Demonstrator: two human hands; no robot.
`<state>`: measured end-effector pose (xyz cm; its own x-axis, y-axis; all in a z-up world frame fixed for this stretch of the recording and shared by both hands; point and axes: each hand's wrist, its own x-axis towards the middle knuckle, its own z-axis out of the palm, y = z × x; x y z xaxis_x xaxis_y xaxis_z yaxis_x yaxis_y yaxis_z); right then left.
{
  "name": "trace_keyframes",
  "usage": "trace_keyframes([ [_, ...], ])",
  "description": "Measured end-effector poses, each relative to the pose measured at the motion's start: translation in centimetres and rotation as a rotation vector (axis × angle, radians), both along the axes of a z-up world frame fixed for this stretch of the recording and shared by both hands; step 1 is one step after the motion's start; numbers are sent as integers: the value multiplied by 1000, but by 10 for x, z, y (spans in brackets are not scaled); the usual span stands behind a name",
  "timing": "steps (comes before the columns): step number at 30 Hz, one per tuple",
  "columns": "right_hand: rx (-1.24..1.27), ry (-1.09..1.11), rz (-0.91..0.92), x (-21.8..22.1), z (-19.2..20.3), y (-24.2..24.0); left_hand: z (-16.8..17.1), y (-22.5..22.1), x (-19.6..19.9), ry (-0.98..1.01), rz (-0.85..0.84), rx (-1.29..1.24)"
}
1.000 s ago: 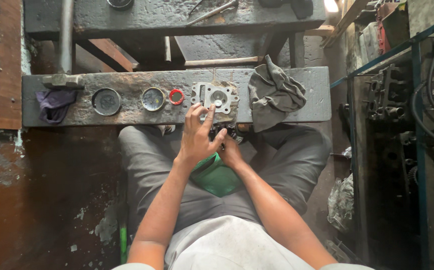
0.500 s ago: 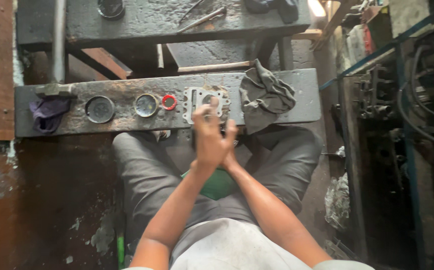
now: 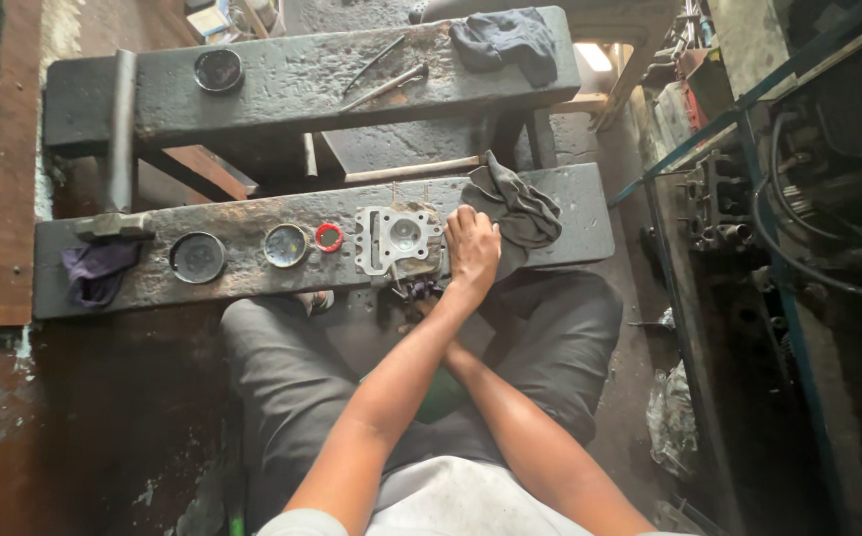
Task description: The person cleans and handles an engine cylinder head, wipes different parts of it with a green cloth, and handles various small metal rings and gaskets on a workbench.
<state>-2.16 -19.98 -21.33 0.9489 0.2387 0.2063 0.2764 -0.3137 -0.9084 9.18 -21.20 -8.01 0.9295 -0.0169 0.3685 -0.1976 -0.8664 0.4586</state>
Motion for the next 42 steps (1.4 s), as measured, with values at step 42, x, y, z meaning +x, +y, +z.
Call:
trace_keyframes([
  [42, -455, 527, -162, 0, -15, -3, -119, 160, -106, 407, 119, -667],
])
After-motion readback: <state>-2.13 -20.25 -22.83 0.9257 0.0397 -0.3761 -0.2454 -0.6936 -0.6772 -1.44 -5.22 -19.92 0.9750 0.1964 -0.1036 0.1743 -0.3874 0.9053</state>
